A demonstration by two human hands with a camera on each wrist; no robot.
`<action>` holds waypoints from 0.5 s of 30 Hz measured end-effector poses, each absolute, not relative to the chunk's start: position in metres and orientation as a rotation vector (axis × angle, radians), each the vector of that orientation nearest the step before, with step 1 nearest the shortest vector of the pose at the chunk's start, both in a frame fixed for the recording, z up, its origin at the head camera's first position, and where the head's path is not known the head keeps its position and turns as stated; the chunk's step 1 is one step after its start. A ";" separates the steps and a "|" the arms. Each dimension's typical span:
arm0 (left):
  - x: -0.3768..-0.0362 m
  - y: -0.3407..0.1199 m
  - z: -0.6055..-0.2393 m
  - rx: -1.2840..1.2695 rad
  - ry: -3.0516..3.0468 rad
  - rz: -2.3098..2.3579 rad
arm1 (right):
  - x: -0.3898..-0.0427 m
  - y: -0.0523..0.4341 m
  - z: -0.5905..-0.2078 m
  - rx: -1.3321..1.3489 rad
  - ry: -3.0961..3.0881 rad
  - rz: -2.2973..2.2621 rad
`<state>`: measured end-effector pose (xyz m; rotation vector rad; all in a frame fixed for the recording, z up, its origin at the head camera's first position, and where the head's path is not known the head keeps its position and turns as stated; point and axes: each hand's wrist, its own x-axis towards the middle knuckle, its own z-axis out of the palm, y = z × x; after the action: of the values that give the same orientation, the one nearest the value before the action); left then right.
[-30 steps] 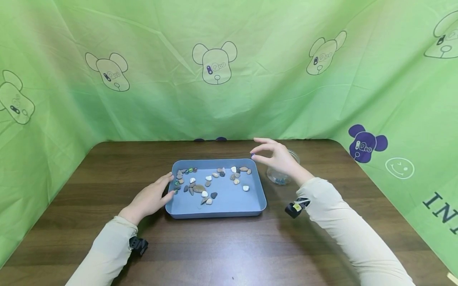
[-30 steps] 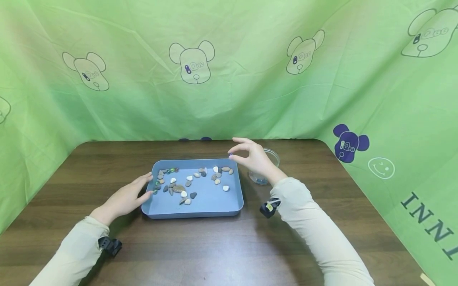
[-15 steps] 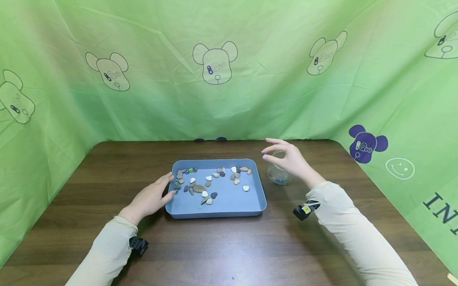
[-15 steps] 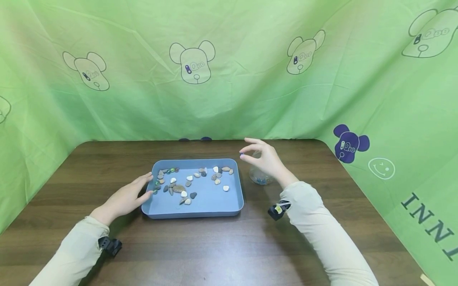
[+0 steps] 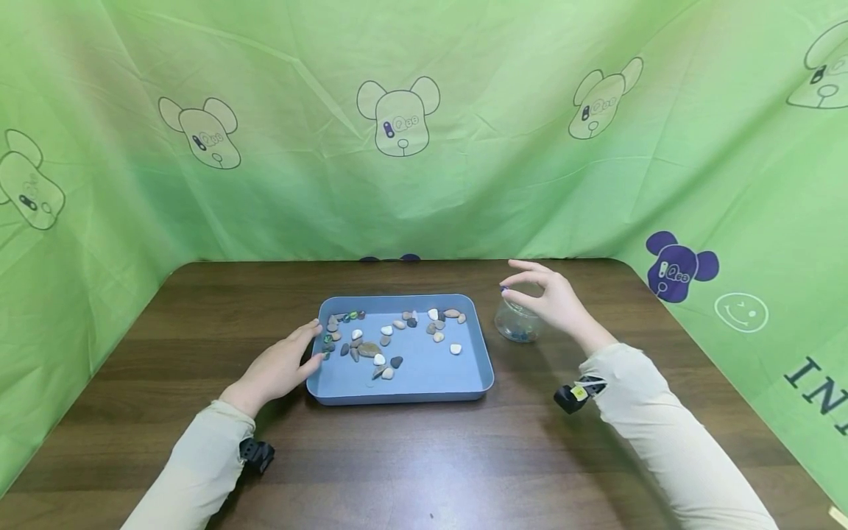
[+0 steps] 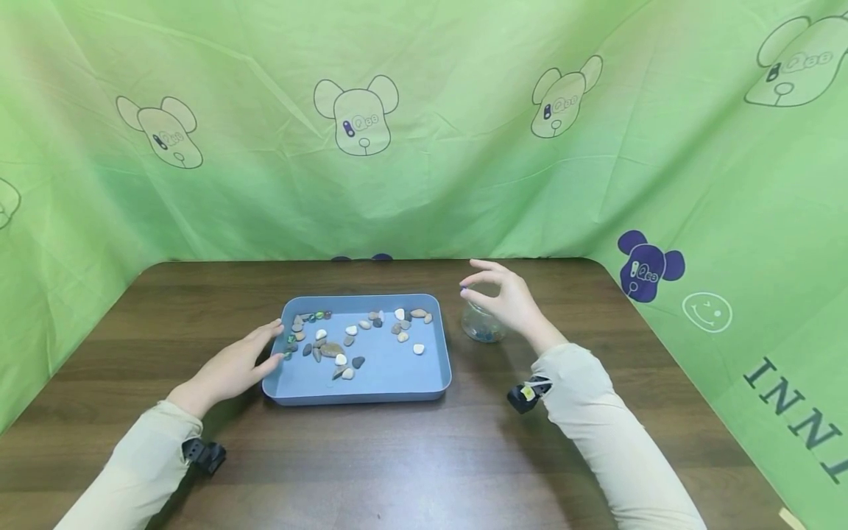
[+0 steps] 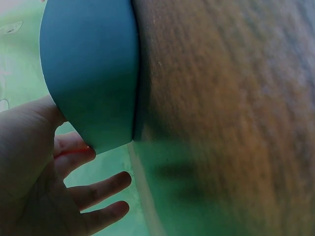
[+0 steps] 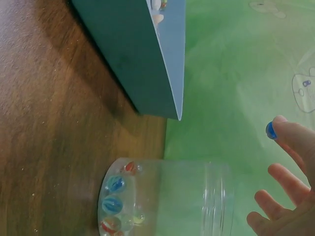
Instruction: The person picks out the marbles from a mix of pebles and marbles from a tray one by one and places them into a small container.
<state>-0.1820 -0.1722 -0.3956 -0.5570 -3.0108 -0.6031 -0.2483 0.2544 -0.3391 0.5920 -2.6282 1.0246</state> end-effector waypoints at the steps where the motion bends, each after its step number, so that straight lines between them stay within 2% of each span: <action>1: -0.182 -0.172 -0.396 -0.555 -3.012 -0.603 | -0.248 0.255 -0.339 0.587 -2.630 1.031; 15: -0.182 -0.173 -0.396 -0.552 -3.023 -0.608 | -0.245 0.270 -0.342 0.545 -2.630 1.075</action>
<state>-0.1822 -0.1725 -0.3963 -0.5517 -3.0227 -0.6079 -0.2449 0.2696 -0.3418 0.5451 -2.6304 1.0753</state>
